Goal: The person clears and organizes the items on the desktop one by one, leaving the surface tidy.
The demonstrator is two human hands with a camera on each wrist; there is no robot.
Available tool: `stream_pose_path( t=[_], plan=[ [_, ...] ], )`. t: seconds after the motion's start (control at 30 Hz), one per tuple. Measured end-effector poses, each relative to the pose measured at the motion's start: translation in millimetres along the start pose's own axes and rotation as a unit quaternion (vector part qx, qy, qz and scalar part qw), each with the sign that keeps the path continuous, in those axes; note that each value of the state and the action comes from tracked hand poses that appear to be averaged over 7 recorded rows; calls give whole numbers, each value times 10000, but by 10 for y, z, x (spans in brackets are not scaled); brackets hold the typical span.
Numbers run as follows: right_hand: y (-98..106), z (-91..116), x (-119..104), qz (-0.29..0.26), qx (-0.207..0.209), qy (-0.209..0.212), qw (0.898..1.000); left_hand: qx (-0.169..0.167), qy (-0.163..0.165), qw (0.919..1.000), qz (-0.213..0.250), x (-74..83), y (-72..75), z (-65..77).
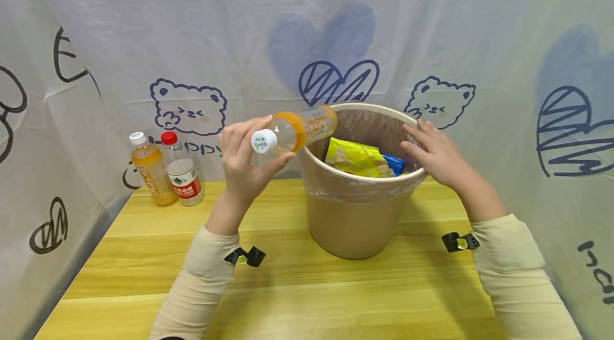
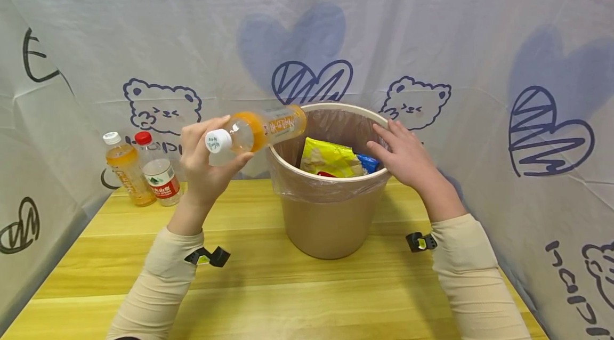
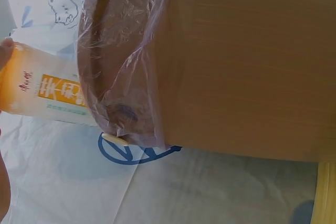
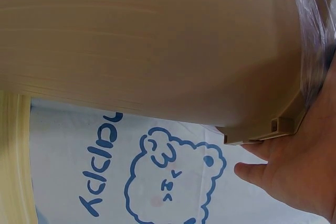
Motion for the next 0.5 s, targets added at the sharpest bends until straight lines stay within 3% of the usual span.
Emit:
stream_pose_path(
  t=[0.17, 0.5],
  plan=[
    [0, 7, -3, 8, 27, -17, 10000, -468, 145, 9986, -212, -22, -20, 25],
    [1, 6, -9, 45, -14, -52, 10000, -948, 483, 9939, -280, -15, -72, 25]
  ],
)
Point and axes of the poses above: each hand's wrist, its own z-axis away from the middle knuckle, its own y-axis out of the back of the hand, x = y × z, the point moved 1 cm from there along -z, towards the middle knuckle, and after that the axes turned 1 degree about z, right-handed, at the moved point
